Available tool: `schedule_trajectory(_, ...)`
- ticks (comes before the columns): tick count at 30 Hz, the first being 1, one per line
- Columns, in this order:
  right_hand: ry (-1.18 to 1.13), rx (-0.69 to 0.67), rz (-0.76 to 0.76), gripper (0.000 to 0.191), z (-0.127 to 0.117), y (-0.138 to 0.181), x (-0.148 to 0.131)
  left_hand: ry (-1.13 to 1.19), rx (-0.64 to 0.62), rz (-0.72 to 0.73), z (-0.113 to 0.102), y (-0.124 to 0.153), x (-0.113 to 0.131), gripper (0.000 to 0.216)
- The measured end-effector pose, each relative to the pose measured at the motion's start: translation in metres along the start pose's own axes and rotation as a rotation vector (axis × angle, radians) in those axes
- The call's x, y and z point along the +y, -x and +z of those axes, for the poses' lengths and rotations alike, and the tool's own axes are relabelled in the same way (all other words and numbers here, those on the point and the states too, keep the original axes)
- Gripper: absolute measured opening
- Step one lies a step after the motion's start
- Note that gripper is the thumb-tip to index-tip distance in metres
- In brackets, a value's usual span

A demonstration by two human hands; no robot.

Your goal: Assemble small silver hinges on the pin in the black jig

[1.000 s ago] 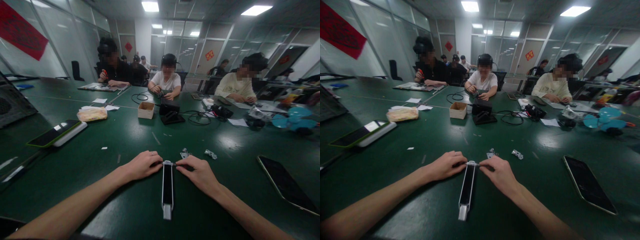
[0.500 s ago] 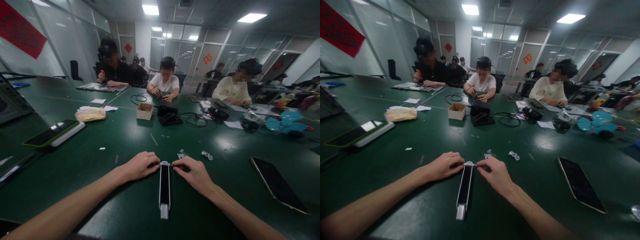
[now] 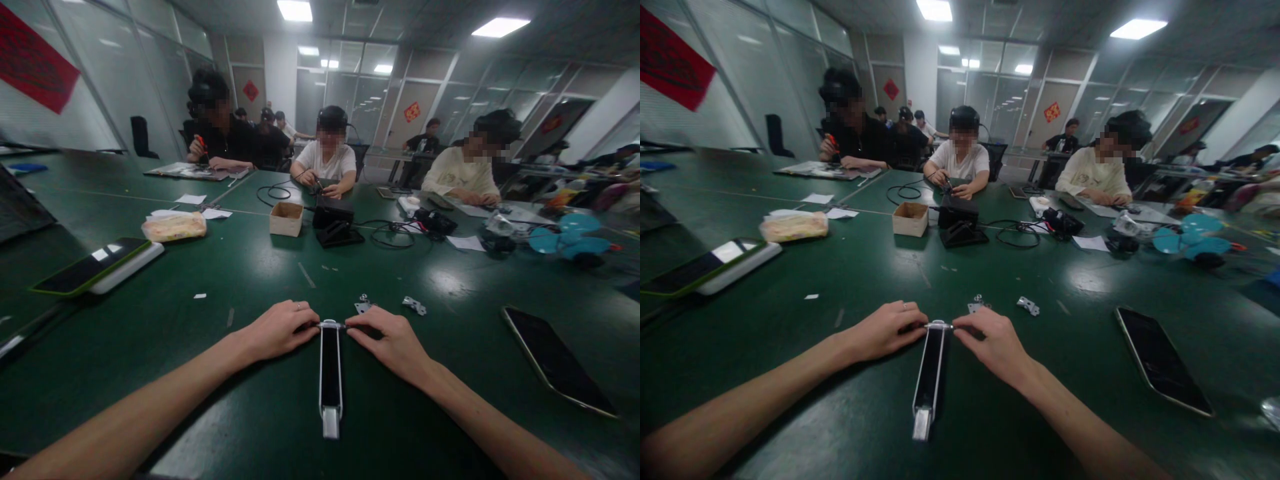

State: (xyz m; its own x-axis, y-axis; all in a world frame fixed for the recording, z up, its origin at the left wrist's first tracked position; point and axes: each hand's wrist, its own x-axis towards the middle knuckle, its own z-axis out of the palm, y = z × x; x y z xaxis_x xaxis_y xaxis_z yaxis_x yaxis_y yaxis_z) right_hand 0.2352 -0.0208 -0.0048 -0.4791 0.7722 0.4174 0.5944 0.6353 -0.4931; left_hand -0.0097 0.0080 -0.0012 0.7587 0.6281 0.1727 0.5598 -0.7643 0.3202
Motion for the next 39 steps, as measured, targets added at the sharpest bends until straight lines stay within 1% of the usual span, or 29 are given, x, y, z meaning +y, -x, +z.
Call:
schedule_trajectory(3, 0.008, 0.004, -0.009, 0.014, 0.001, 0.0, 0.003, 0.003, 0.006, 0.007, 0.0, 0.0, 0.0, 0.018)
schedule_trajectory(6, 0.009, -0.017, 0.013, 0.014, 0.002, 0.001, 0.005, 0.007, 0.009, 0.006, 0.001, 0.0, -0.001, 0.017)
schedule_trajectory(15, -0.092, -0.042, 0.162, 0.014, 0.004, 0.002, 0.002, 0.003, 0.009, -0.017, 0.0, 0.001, 0.0, 0.013)
schedule_trajectory(20, -0.14, -0.022, 0.24, 0.011, 0.005, 0.002, -0.004, -0.006, -0.005, -0.027, -0.001, 0.001, 0.002, 0.01)
schedule_trajectory(27, -0.09, -0.024, 0.163, 0.016, 0.008, 0.002, -0.007, 0.003, -0.008, -0.007, 0.001, 0.001, 0.001, 0.01)
schedule_trajectory(35, -0.084, -0.073, 0.239, 0.016, 0.007, 0.001, -0.009, 0.004, -0.012, -0.004, 0.002, -0.001, 0.0, 0.01)
schedule_trajectory(39, -0.076, -0.054, 0.225, 0.019, 0.008, 0.001, -0.008, -0.003, -0.009, -0.002, 0.003, -0.002, 0.0, 0.012)
